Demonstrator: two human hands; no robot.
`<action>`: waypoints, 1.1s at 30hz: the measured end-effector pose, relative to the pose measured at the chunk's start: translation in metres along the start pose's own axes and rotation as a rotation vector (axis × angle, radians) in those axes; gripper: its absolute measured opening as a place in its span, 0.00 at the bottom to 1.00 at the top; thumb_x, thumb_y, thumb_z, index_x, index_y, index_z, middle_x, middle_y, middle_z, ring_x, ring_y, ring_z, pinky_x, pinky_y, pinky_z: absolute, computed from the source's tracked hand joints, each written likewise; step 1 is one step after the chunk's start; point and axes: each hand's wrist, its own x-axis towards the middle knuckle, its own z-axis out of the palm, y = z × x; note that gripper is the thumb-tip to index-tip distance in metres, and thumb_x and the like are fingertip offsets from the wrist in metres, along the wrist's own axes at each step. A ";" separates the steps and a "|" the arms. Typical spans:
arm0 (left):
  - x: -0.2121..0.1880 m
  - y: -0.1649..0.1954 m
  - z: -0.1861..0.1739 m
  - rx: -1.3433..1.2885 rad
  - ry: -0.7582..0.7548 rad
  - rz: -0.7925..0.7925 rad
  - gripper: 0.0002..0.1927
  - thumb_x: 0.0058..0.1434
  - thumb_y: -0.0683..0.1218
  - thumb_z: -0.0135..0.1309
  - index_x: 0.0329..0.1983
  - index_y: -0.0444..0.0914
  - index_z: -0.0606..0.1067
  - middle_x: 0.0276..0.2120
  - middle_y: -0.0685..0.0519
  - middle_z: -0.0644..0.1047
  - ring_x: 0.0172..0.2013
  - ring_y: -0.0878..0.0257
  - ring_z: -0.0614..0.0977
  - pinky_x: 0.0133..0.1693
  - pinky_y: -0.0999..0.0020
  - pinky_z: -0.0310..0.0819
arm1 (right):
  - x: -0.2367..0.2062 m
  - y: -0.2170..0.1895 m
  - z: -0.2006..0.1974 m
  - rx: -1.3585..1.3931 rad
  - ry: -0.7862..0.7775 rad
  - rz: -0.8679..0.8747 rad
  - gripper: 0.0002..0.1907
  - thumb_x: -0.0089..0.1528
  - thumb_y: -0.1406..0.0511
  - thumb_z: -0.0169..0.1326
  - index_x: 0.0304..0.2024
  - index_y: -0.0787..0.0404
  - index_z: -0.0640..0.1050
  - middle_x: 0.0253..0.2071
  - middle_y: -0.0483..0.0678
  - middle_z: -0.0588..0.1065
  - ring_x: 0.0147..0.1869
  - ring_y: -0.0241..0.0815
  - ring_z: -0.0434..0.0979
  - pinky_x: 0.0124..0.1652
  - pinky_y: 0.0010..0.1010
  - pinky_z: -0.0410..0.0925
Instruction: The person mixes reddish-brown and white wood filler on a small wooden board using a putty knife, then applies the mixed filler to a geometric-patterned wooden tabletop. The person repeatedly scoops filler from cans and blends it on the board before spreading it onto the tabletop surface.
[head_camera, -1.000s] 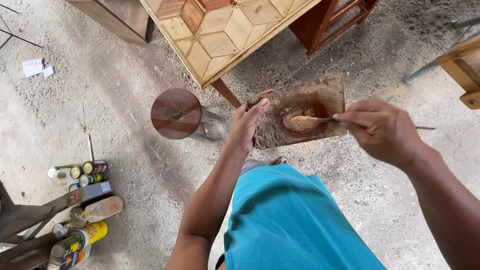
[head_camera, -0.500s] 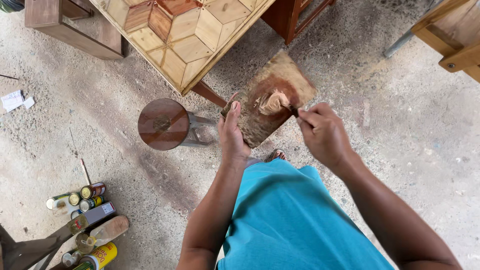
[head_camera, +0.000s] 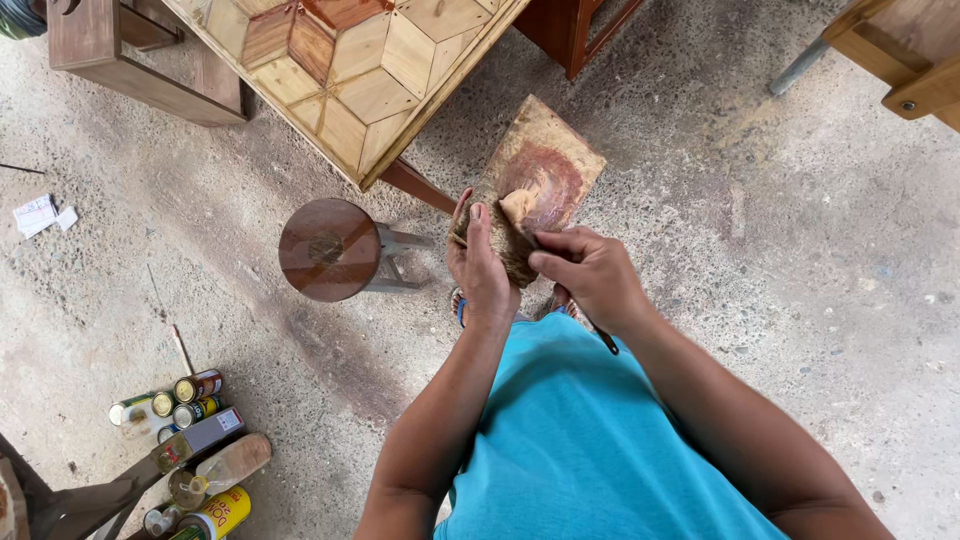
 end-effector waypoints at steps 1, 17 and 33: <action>0.003 0.001 -0.005 -0.018 0.008 -0.013 0.18 0.69 0.47 0.52 0.58 0.34 0.69 0.50 0.47 0.76 0.53 0.60 0.78 0.54 0.64 0.78 | 0.003 -0.003 -0.007 0.218 -0.094 0.161 0.17 0.63 0.70 0.62 0.55 0.64 0.83 0.36 0.51 0.77 0.32 0.40 0.71 0.30 0.30 0.67; 0.024 0.016 -0.059 0.090 -0.159 -0.149 0.18 0.68 0.47 0.56 0.56 0.33 0.75 0.48 0.50 0.76 0.54 0.60 0.76 0.58 0.60 0.70 | -0.010 -0.038 -0.049 -0.800 -0.084 -0.481 0.11 0.68 0.67 0.52 0.50 0.63 0.82 0.40 0.52 0.80 0.32 0.38 0.78 0.28 0.21 0.73; 0.022 0.019 -0.064 0.226 0.013 -0.172 0.22 0.63 0.52 0.55 0.56 0.36 0.75 0.56 0.55 0.77 0.62 0.64 0.72 0.66 0.57 0.61 | 0.012 -0.023 -0.034 -0.882 -0.055 -0.303 0.15 0.67 0.65 0.52 0.57 0.54 0.79 0.45 0.49 0.76 0.37 0.40 0.77 0.35 0.29 0.76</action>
